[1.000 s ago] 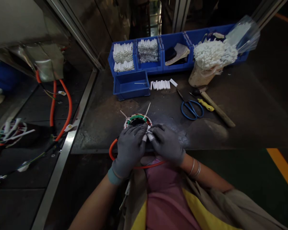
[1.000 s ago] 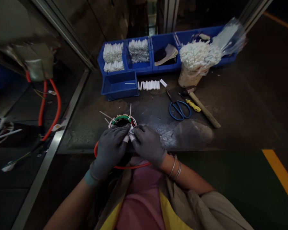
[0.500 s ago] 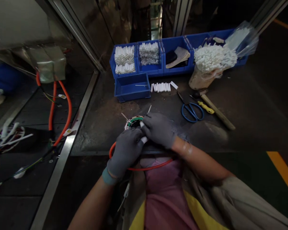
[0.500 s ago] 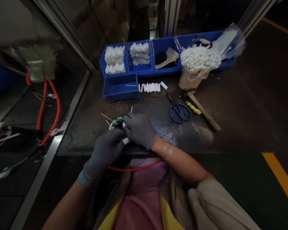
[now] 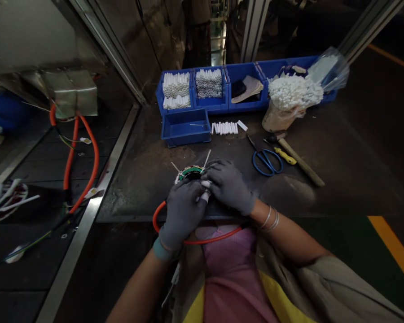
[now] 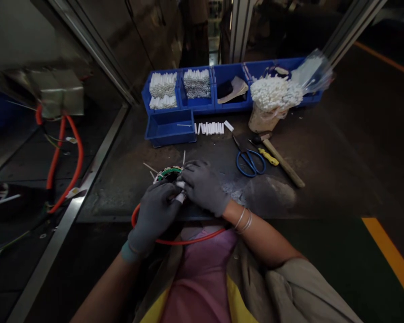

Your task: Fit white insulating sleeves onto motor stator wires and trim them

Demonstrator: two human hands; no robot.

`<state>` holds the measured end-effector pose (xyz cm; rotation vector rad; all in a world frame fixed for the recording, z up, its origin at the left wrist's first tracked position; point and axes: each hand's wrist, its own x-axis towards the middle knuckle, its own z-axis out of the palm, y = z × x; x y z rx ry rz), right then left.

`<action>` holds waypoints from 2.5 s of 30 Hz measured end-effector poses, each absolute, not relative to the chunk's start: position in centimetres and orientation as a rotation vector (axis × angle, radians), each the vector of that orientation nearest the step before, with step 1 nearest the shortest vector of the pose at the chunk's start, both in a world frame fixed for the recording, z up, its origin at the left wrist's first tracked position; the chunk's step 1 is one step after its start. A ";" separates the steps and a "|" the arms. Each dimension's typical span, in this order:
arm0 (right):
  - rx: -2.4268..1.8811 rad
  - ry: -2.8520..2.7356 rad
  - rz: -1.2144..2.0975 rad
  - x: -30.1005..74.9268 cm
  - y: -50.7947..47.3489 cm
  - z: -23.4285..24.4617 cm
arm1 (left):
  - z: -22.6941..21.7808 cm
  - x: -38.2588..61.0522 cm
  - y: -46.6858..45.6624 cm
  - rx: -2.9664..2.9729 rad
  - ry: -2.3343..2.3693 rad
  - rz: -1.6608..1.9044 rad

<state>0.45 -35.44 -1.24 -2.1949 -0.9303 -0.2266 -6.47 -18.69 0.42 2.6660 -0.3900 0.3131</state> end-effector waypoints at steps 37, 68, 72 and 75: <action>-1.539 -0.283 -0.181 -4.6 -45.0 -2.6 | -1.9 -6.3 -15.3 2.717 -0.536 0.305; -1.877 -0.539 -0.283 -5.1 -35.7 -2.9 | -0.6 -6.7 -15.7 2.384 -0.273 0.279; -1.988 -0.578 -0.404 -5.7 -36.0 -2.8 | -0.7 -6.7 -16.0 2.291 -0.332 0.317; -2.018 -0.676 -0.518 -6.1 -35.7 -2.9 | -0.9 -6.5 -16.1 2.259 -0.361 0.344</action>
